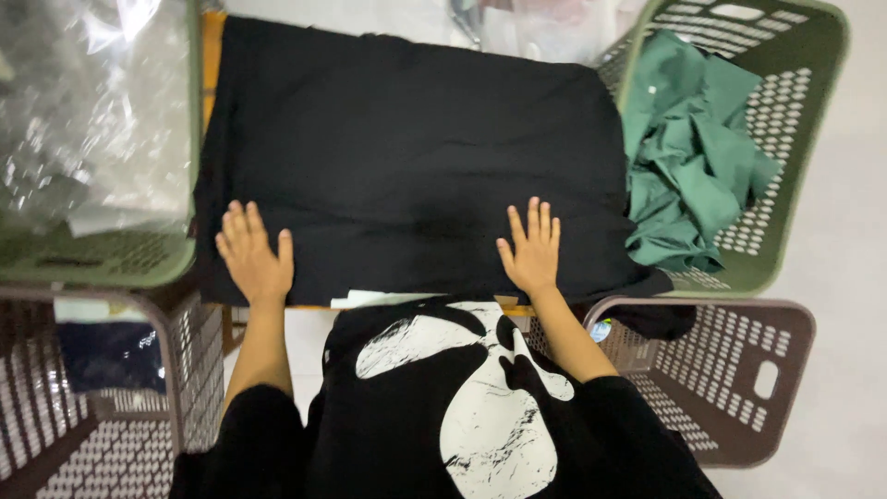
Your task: A person carefully folds a black t-shirt with a graphic print using a folding template on a wooden table.
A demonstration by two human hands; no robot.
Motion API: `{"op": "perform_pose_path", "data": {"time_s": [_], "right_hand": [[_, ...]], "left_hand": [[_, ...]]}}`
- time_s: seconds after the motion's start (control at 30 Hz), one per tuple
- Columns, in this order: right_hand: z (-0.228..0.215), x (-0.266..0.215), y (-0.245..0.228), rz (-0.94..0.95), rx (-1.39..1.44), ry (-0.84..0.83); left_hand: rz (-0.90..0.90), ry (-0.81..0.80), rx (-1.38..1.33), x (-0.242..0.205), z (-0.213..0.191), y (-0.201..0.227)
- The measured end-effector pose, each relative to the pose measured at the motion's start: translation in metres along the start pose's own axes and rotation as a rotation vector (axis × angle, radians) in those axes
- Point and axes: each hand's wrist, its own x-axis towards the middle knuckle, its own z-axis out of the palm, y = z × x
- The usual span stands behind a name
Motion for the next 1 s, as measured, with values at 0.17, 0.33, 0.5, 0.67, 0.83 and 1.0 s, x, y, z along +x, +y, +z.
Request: {"op": "perform_pose_path", "data": {"time_s": [0.17,0.33,0.5,0.67,0.83,1.0], "right_hand": [[-0.024,0.043,0.028,-0.065,-0.013,0.241],[-0.063,0.129,0.091,-0.084,-0.132,0.277],[-0.073,0.202,0.133,-0.121,-0.155,0.074],[-0.051,0.240,0.148,-0.200,-0.221,-0.248],[-0.031,0.252,0.156,-0.024,-0.263,-0.538],[-0.011,0.254,0.184,-0.198,-0.429,-0.340]], "left_hand": [[0.039,0.307,-0.171,0.048,-0.006,0.032],[0.285,0.287,-0.244,0.138,-0.010,0.067],[0.361,0.066,-0.165,0.227,0.023,0.052],[0.016,-0.151,-0.018,0.277,0.056,0.021],[-0.325,-0.347,0.037,0.284,0.044,0.039],[-0.340,-0.128,0.167,0.295,0.075,0.020]]}}
